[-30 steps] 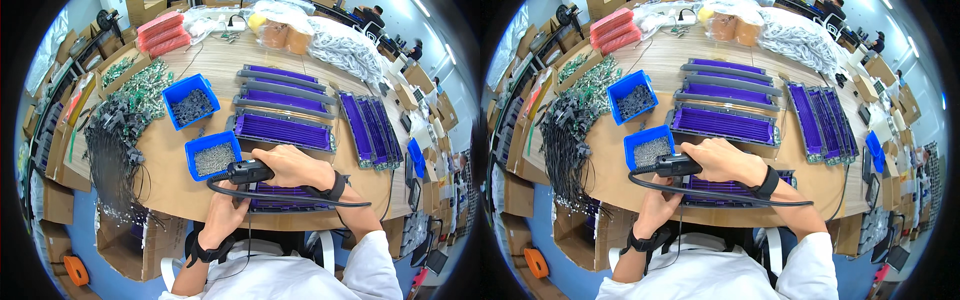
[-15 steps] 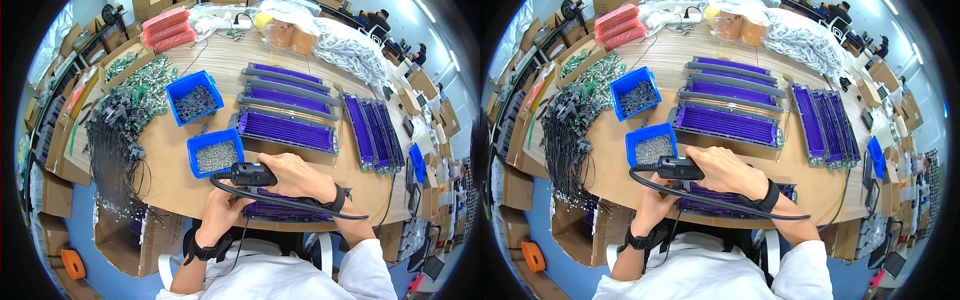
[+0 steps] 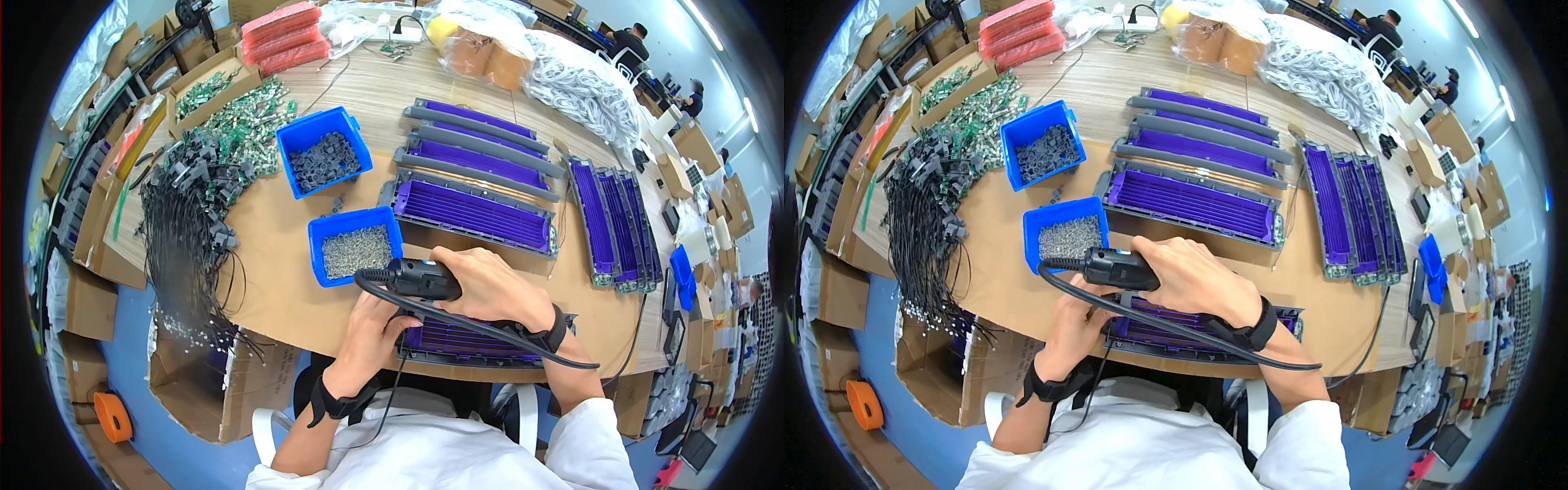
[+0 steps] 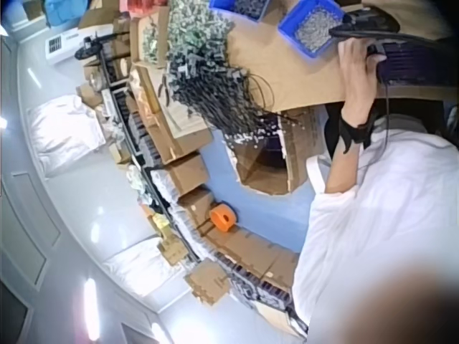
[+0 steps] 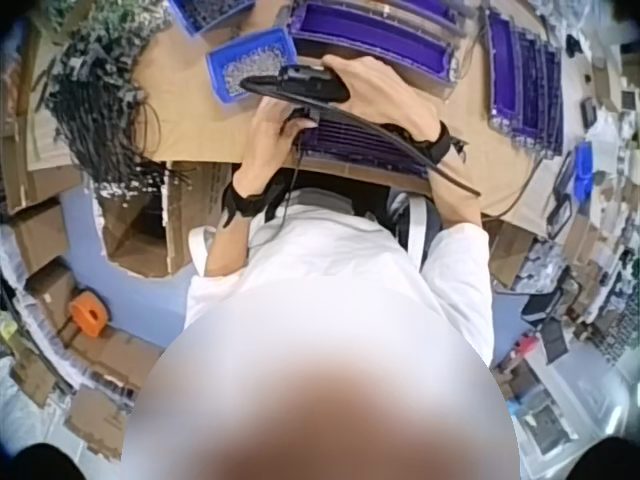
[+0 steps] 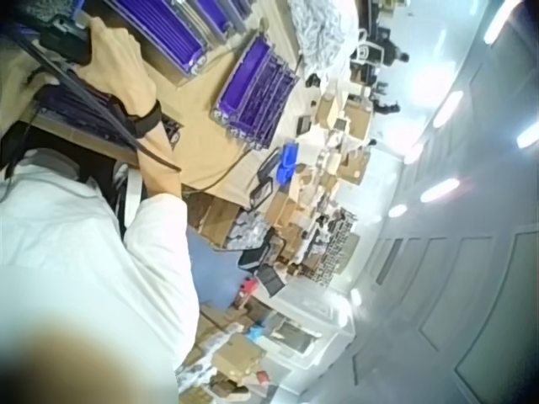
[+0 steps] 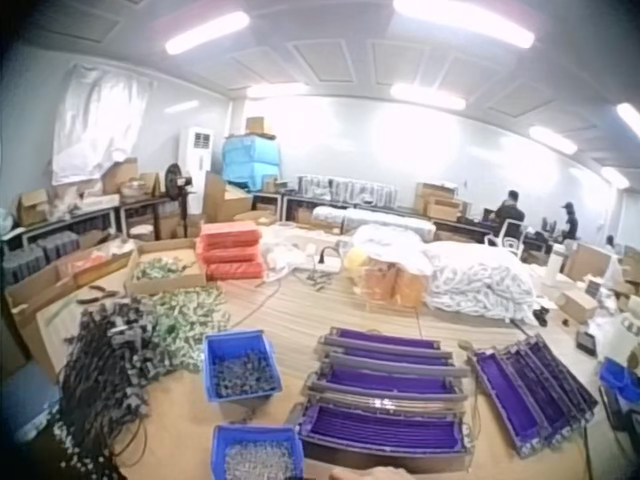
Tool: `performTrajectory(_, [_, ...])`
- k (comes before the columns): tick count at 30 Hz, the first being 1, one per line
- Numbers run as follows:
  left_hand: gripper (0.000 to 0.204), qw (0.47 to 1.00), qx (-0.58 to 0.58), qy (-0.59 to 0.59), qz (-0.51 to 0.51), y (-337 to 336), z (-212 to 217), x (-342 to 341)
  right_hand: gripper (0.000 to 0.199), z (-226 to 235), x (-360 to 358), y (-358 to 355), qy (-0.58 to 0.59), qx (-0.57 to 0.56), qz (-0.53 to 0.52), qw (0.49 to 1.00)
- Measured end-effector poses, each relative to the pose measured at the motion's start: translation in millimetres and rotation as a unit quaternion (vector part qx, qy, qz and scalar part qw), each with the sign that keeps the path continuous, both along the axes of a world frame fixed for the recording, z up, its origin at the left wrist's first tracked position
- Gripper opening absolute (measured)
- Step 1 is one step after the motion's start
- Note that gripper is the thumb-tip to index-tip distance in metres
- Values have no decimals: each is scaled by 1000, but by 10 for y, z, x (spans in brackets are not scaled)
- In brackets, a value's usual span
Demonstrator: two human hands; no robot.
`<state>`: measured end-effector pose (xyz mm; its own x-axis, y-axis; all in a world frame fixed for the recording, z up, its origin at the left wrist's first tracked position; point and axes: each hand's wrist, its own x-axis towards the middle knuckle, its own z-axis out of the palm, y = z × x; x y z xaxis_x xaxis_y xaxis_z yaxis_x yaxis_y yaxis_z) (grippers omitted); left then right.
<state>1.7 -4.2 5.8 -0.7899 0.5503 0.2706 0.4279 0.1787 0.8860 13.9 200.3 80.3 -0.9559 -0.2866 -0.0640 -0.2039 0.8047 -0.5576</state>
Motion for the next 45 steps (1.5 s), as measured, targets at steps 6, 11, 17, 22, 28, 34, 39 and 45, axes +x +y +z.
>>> performTrajectory(6, [32,1000,-18,-1,-7,10,31,-20,36,-8,-23,10,-19,-3,3,1000])
performTrajectory(11, [36,999,-5,-43,16,-9,-5,8,39,29,-33,-70,-31,-6,2,1000])
performTrajectory(17, [36,997,0,-21,71,-162,-78,-26,37,-83,-104,-252,30,-25,15,999])
performTrajectory(22, [33,996,9,35,78,-241,-39,-48,38,-75,-191,-308,7,-10,31,999])
performTrajectory(28, [26,987,35,-149,41,-331,4,-75,38,-75,-190,-291,2,-12,26,1000])
performTrajectory(34, [25,997,2,-74,34,-400,-88,-175,43,-126,-172,-270,17,-18,23,999])
performTrajectory(39, [32,989,46,-141,14,-366,-65,-123,43,-165,-173,-267,22,-18,27,999])
performTrajectory(45, [39,986,31,-162,11,-330,-109,-124,41,-189,-180,-253,37,-49,29,998])
